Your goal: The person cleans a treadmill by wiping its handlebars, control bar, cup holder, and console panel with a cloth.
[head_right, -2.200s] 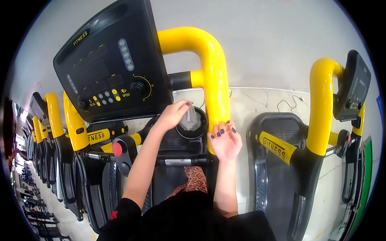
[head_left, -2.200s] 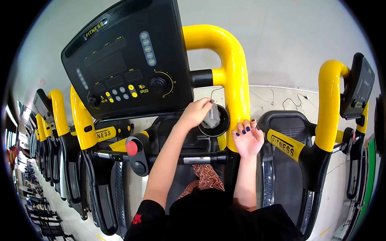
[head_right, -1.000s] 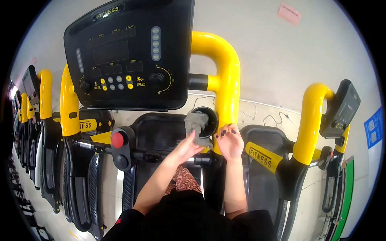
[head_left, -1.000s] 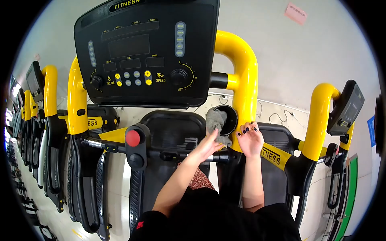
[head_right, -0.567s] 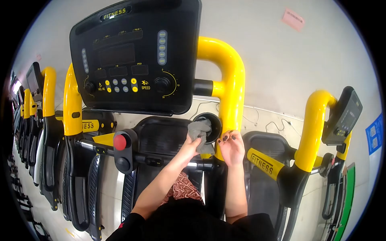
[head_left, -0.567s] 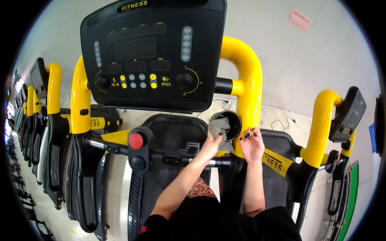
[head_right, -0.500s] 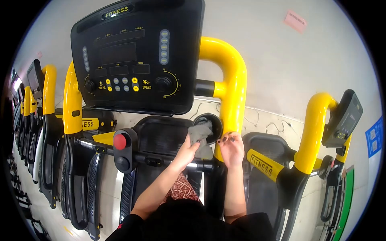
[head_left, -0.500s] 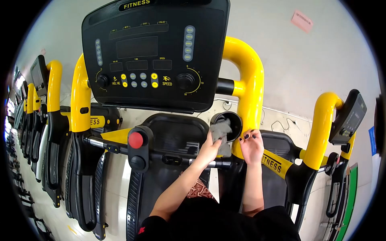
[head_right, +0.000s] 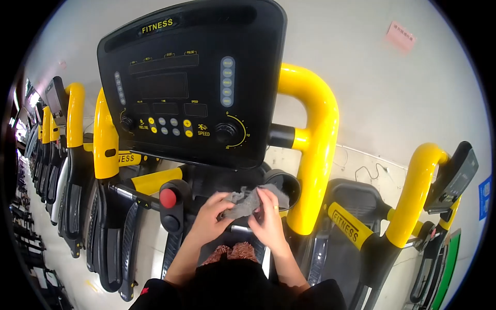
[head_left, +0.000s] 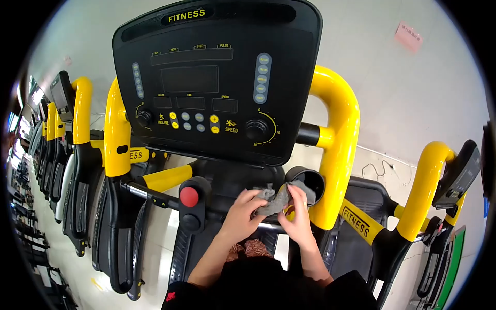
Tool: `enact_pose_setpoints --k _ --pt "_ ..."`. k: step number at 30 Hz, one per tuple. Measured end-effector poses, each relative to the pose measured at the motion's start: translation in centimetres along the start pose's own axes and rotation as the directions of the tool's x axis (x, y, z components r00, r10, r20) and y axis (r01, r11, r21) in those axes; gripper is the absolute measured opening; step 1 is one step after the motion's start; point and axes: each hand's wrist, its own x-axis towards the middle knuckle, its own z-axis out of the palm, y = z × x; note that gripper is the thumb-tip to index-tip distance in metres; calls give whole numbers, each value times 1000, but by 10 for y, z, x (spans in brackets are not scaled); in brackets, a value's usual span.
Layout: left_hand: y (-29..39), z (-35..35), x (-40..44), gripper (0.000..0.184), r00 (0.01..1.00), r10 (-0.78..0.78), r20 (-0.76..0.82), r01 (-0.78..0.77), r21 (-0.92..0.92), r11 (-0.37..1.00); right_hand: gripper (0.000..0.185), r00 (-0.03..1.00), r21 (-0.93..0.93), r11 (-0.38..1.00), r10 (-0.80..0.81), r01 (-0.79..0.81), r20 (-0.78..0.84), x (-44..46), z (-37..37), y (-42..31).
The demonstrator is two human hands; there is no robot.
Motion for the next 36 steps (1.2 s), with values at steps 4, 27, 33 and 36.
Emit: enact_pose_setpoints --k 4,27,33,36 --pt "3 -35 -7 31 994 110 -7 -108 136 985 45 986 -129 988 97 -80 132 14 9 -15" --pt "-109 -247 -7 20 992 94 -80 -92 37 995 33 953 -218 935 -245 280 176 95 182 -62" --pt "-139 -304 -10 19 985 -170 -15 171 83 982 19 937 -219 921 -277 322 213 115 231 -66" --pt "-149 -321 1 21 989 -107 -97 120 131 984 15 972 -205 972 -64 112 227 125 252 -82"
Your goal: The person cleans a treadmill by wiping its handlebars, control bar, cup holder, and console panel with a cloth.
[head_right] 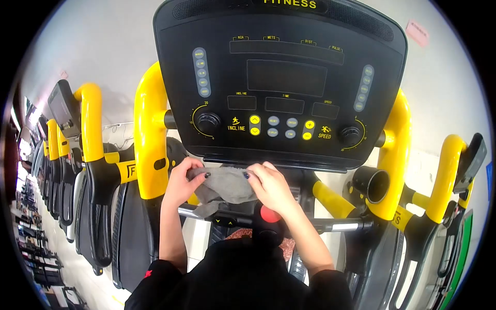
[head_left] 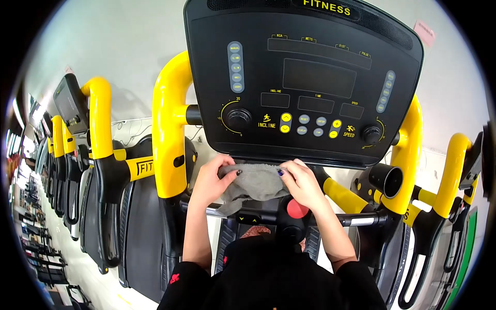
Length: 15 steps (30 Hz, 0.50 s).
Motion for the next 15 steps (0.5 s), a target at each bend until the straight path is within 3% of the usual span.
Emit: enact_pose_setpoints --k 3,4,6,8,10,12,15 --pt "-8 0 12 22 991 79 -105 -71 85 994 25 998 -70 997 -42 39 -44 16 5 -15" --pt "-10 2 17 22 972 154 -180 -125 166 978 34 982 -84 986 -154 145 -110 24 9 -12" --pt "-19 10 32 24 838 446 -314 -285 444 849 38 970 -182 974 -170 138 -173 35 10 -14" --pt "-30 27 41 25 764 517 -386 -246 567 786 39 894 -418 896 -305 151 -330 47 24 -4" --pt "-41 41 37 14 873 424 -242 -249 525 814 33 916 -416 909 -153 -17 -371 48 37 -1" --pt "-42 48 33 14 860 398 -319 -213 483 849 21 914 -456 887 -124 -72 -386 47 54 11" --pt "-39 49 28 18 880 359 -311 -193 457 868 17 932 -319 932 49 -171 -359 44 61 -3"
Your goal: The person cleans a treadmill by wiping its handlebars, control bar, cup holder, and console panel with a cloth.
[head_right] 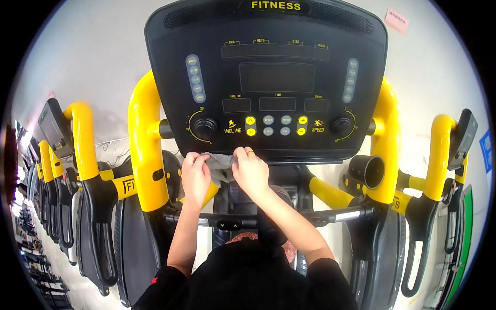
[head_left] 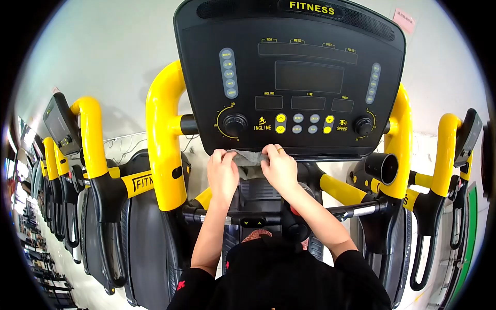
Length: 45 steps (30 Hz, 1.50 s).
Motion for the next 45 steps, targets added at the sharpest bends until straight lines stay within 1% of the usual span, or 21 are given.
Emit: enact_pose_setpoints --k 1,3,4,5,7,9,11,12,14,16,17,20,21,23,25,28,31,33,37,41,45 --pt "1 -2 -1 18 1000 -2 13 3 -13 1000 17 1000 2 1000 -4 4 6 -1 3 -3" --pt "1 -2 -9 21 999 1 46 1 -39 999 17 981 -2 990 -139 140 -136 -1 11 -8" --pt "1 -4 -12 23 999 16 52 -14 -26 1000 20 951 -55 960 -279 274 -130 -1 13 -8" --pt "2 -4 -13 26 998 29 52 -28 -19 999 24 954 -64 955 -293 289 -60 -4 17 -10" --pt "1 -1 -17 30 999 27 35 -27 -6 1000 26 927 -85 924 -375 372 -24 -6 26 -14" --pt "1 2 -21 33 1000 13 16 -13 9 1000 25 895 -159 887 -444 433 -41 -6 33 -16" --pt "0 4 -20 35 999 47 11 -47 45 998 24 882 -184 872 -469 454 -42 -2 37 -11" --pt "-2 5 -19 35 1000 27 -10 -27 37 999 24 872 -193 858 -489 476 -25 -1 38 -8" --pt "-7 6 -16 28 994 110 0 -109 95 989 28 882 -217 861 -471 460 2 1 39 -4" --pt "-9 8 -11 21 984 179 3 -177 143 974 26 865 -228 841 -501 491 16 5 34 -3" --pt "-5 10 -11 21 985 171 -8 -168 135 976 25 868 -232 841 -496 488 26 5 31 -1" --pt "3 14 -5 20 974 222 53 -227 118 967 25 878 -269 838 -473 475 75 6 22 5" --pt "6 16 -3 20 974 222 47 -226 114 967 25 876 -274 835 -476 477 77 5 20 8" --pt "14 20 -1 19 972 214 97 -225 123 967 25 881 -273 840 -469 468 68 3 14 15" --pt "22 26 1 17 972 219 88 -228 122 966 27 881 -267 843 -469 467 57 0 8 23" --pt "40 34 3 14 970 214 114 -230 157 960 28 891 -278 855 -454 438 7 -3 -3 32" --pt "58 45 4 13 964 228 138 -247 142 959 29 911 -267 877 -413 400 5 -7 -18 45" --pt "71 55 3 13 961 231 153 -250 118 961 28 904 -283 868 -427 407 -8 -9 -28 61" --pt "106 77 3 11 960 255 118 -263 59 963 30 934 -325 883 -357 338 2 -16 -57 86" --pt "147 99 5 12 949 273 156 -279 18 960 32 954 -344 897 -299 279 -6 -24 -87 119" --pt "193 117 10 12 939 245 243 -262 38 964 34 974 -373 902 -225 218 27 -30 -120 149"
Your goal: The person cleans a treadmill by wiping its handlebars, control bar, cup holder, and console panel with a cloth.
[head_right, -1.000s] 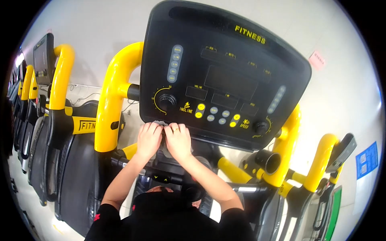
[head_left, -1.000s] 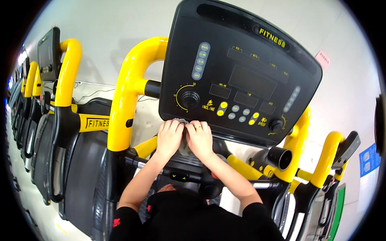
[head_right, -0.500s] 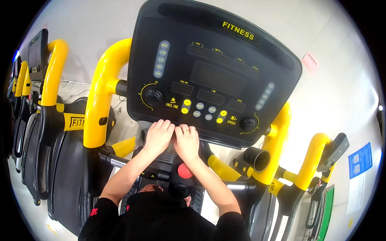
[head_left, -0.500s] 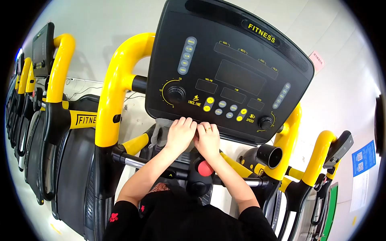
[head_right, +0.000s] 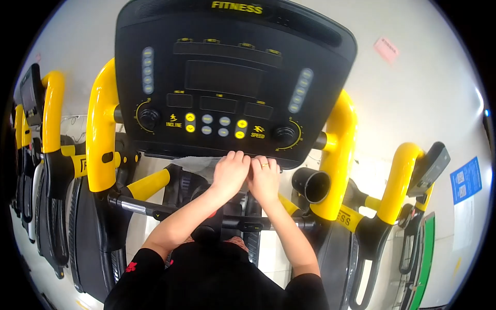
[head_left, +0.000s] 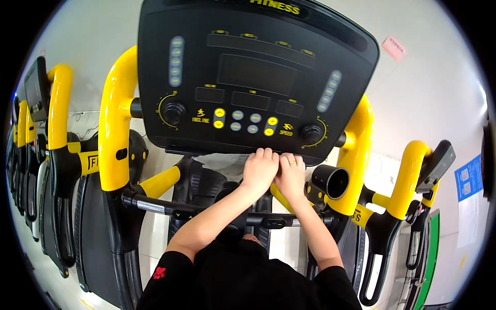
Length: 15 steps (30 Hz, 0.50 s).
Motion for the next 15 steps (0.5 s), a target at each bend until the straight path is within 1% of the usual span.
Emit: enact_pose_setpoints --k 2,3,4,7,8,10,11,13,14,15 --pt "22 11 9 12 998 -26 58 25 27 999 32 999 -22 999 34 -34 -5 -6 -9 19" --pt "32 17 12 13 998 -14 65 13 13 1000 29 999 -15 999 41 -41 -21 -9 -13 28" --pt "42 21 15 13 998 -4 67 3 21 1000 26 998 -17 998 53 -54 -30 -13 -17 37" --pt "67 33 24 12 998 23 59 -25 27 999 22 987 -37 987 155 -157 -48 -25 -22 58" --pt "71 36 27 12 998 38 48 -40 41 998 21 983 -43 983 180 -181 -29 -27 -20 64" --pt "78 39 32 13 996 26 87 -31 60 998 21 990 11 990 141 -141 11 -28 -19 73" --pt "78 40 34 13 996 29 84 -35 64 997 21 990 13 990 140 -140 4 -27 -21 74" --pt "78 42 34 13 993 23 112 -26 31 999 23 976 152 964 219 -218 11 -27 -28 71" --pt "78 42 34 13 994 25 109 -28 27 999 23 975 148 965 220 -219 9 -27 -32 70" --pt "77 43 33 13 995 32 98 -32 -1 999 24 973 204 953 230 -225 -1 -25 -36 70"
